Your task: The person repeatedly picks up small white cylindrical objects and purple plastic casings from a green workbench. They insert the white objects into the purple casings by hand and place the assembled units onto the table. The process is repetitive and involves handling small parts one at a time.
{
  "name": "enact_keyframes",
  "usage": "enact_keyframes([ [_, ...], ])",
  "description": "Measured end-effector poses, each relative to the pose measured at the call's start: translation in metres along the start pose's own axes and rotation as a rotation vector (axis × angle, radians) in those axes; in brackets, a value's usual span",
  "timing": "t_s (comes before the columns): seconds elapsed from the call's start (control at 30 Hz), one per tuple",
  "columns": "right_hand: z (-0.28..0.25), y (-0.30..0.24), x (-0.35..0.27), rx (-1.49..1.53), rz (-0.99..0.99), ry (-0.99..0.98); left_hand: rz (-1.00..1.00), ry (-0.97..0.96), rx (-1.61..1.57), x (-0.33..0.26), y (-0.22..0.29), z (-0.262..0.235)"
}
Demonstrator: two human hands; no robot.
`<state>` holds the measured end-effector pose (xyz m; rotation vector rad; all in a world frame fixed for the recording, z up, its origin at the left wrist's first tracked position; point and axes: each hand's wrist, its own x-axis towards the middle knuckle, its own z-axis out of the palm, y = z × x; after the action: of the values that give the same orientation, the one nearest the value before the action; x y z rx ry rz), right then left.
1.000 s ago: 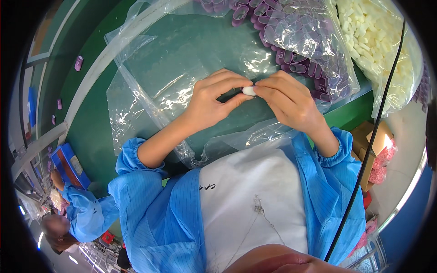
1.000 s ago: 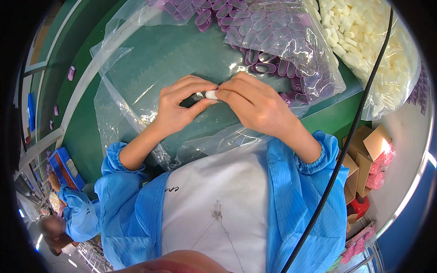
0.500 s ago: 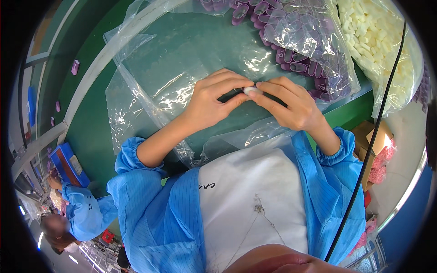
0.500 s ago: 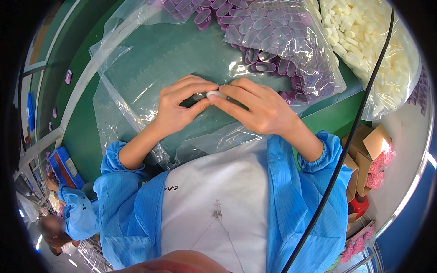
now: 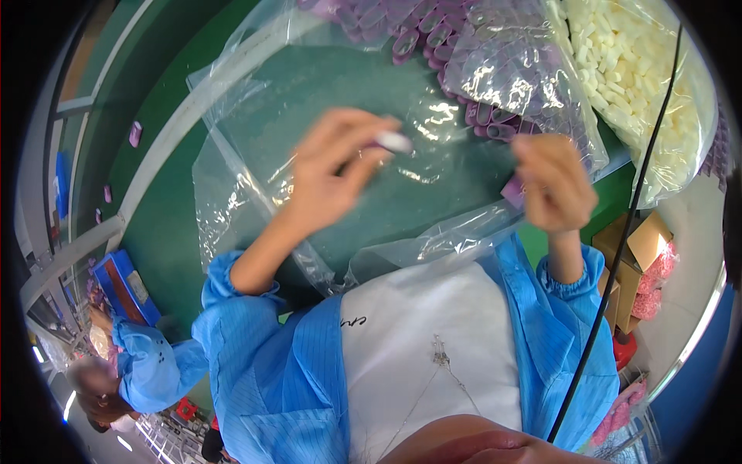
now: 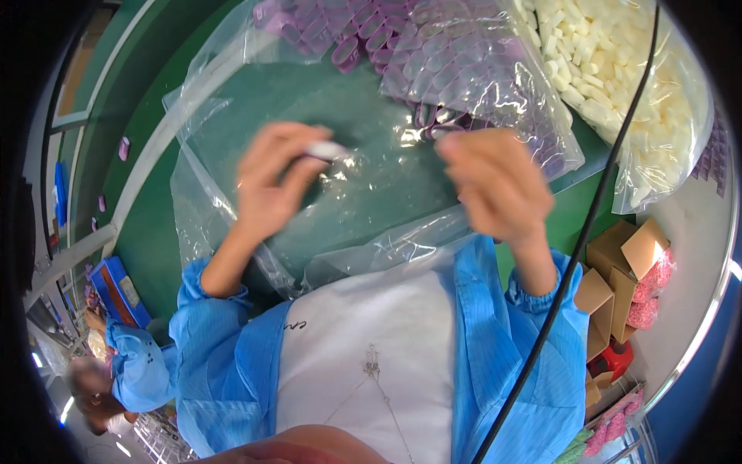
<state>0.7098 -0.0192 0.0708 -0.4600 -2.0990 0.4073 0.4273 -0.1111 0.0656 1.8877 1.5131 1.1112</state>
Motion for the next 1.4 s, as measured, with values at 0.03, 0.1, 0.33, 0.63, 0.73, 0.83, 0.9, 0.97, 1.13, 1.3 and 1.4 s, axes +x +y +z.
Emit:
enact_keyframes([
  [0.03, -0.016, 0.008, -0.003, -0.113, 0.022, 0.075, 0.021, 0.118, 0.141, 0.011, -0.006, -0.022],
  [0.1, -0.049, 0.030, -0.005, -0.350, 0.236, 0.114, -0.006, 0.361, 0.288, 0.027, -0.048, -0.077],
  [0.33, -0.079, 0.154, -0.016, -0.833, 0.533, -0.057, -0.319, 0.144, 0.479, 0.033, -0.260, -0.282],
  [0.63, -0.083, 0.154, -0.014, -0.937, 0.630, -0.323, 0.042, 0.350, 0.588, 0.064, -0.089, -0.098],
  [0.73, -0.077, 0.148, -0.013, -1.041, 0.570, -0.326, -0.057, 0.157, 0.685, 0.084, -0.095, -0.061],
  [0.83, -0.078, 0.143, -0.008, -1.180, 0.526, -0.403, 0.049, 0.110, 0.747, 0.119, -0.121, -0.059],
  [0.9, -0.081, 0.140, -0.007, -1.218, 0.544, -0.458, 0.222, -0.039, 0.697, 0.138, -0.136, -0.074],
  [0.97, -0.085, 0.134, -0.003, -1.195, 0.601, -0.471, 0.073, -0.126, 0.605, 0.148, -0.131, -0.083],
  [1.13, -0.101, 0.139, -0.014, -1.100, 0.580, -0.368, 0.070, -0.218, 0.692, 0.134, -0.118, -0.089],
  [1.3, -0.090, 0.079, 0.009, -0.810, 0.704, 0.096, 0.030, 0.097, 0.604, 0.073, -0.063, -0.059],
  [1.4, -0.054, 0.028, 0.010, -0.366, 0.609, 0.045, -0.023, 0.099, 0.415, 0.030, -0.020, -0.023],
])
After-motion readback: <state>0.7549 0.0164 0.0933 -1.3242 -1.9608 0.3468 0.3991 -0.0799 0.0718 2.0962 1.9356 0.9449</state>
